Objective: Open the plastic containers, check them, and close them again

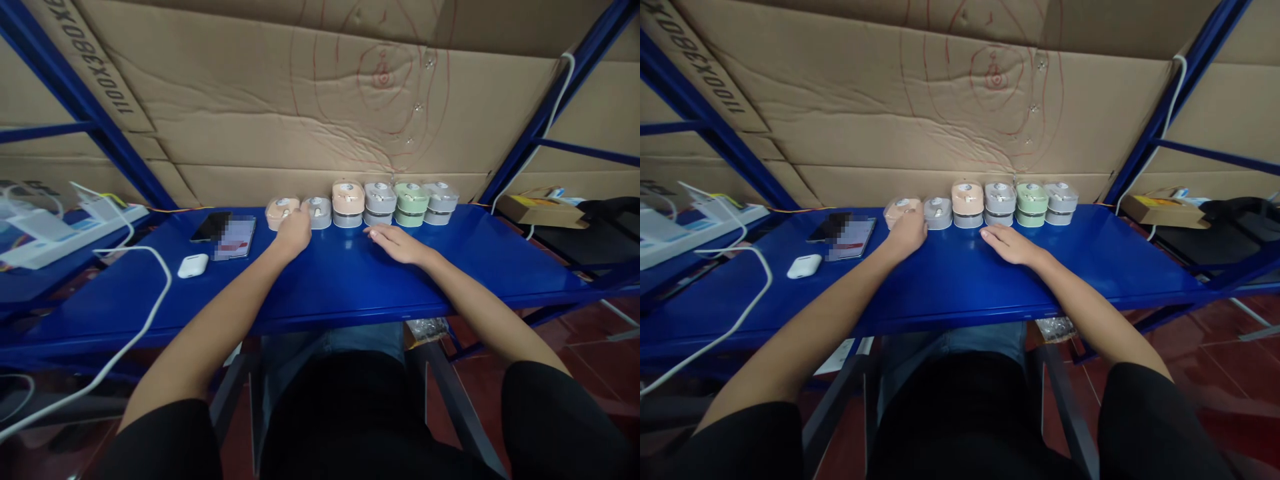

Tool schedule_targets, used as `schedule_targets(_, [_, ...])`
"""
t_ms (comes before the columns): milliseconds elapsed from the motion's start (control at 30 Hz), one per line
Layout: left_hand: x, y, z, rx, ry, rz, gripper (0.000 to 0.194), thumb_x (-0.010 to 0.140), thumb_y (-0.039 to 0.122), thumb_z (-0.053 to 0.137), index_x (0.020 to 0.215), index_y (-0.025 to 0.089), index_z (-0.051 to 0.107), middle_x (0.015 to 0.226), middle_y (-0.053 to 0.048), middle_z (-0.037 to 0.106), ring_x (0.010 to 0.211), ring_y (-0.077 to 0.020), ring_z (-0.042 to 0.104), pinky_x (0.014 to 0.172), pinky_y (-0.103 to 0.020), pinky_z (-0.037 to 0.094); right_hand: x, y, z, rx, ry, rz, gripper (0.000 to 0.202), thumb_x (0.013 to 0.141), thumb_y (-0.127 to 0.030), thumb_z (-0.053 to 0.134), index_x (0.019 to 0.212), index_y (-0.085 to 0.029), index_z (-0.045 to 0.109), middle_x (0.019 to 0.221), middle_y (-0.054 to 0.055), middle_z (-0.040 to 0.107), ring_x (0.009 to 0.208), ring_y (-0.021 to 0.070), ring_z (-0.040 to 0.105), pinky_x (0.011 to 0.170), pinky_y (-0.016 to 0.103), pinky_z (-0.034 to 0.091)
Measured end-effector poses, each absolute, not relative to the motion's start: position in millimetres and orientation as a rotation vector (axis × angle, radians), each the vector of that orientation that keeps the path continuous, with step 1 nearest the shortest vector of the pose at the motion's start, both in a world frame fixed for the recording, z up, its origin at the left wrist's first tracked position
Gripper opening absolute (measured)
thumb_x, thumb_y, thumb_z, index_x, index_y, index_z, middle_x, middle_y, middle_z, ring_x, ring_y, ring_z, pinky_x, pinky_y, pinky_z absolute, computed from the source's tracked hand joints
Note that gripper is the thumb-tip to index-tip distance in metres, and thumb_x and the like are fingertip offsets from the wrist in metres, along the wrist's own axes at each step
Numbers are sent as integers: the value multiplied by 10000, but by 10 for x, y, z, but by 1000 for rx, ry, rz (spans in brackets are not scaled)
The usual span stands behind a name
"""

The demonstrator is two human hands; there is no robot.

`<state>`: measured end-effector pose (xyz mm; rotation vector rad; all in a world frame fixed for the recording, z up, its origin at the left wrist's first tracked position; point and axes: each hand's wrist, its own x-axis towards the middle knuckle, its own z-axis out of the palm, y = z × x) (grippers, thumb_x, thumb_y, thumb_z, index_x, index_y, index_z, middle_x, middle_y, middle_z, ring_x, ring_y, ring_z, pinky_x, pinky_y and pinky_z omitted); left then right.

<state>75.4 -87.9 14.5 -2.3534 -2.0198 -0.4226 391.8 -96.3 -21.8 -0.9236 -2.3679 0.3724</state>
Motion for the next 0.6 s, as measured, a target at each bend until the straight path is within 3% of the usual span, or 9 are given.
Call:
schedule_targets(167, [574,-823,181,-2137,-1954,-498,628,1038,363,638,1635,174,583,1760,-283,499,1618,-531,451,1278,-652,425,3927,-948,-234,-946,-2388,365,813,1168,-842,290,1189,-237,833,1159,139,818,1137,336,761,1110,573,600])
schedule_targets(267, [440,-769,153,-2135,-2039,-405,738,1011,477,706,1697,252,553,1868,-230,390,1656,-542,402,1291,-673,412,3932,-948,-237,-947,-2392,371,810,1168,-842,299,1184,-230,829,1161,140,817,1135,333,763,1117,573,596])
schedule_targets(333, [396,-761,162,-2162,-2114,-319,760,1020,531,694,1702,229,551,1843,-250,433,1631,-548,442,1284,-672,424,3935,-950,-233,-941,-2387,372,807,1167,-843,305,1188,-229,829,1158,137,820,1125,326,768,1108,562,600])
schedule_targets(433, [394,-792,229,-2072,-2200,-377,776,1054,624,630,1633,109,595,1695,-347,564,1550,-562,534,1248,-653,467,3937,-951,-220,-932,-2378,385,806,1167,-841,312,1185,-228,834,1144,136,828,1102,326,772,1078,563,613])
schedule_targets(500, [387,-816,277,-1934,-2260,-485,887,1046,736,597,1614,55,580,1639,-396,585,1517,-578,560,1212,-659,498,3937,-952,-211,-923,-2380,398,806,1167,-839,317,1183,-224,839,1149,139,834,1105,329,775,1075,573,616])
schedule_targets(600, [307,-825,304,-1830,-2448,-413,1150,920,901,672,1648,25,511,1642,-449,555,1485,-613,597,1146,-665,548,3936,-950,-206,-915,-2380,402,823,1160,-853,313,1163,-221,840,1142,139,839,1093,325,781,1064,564,622])
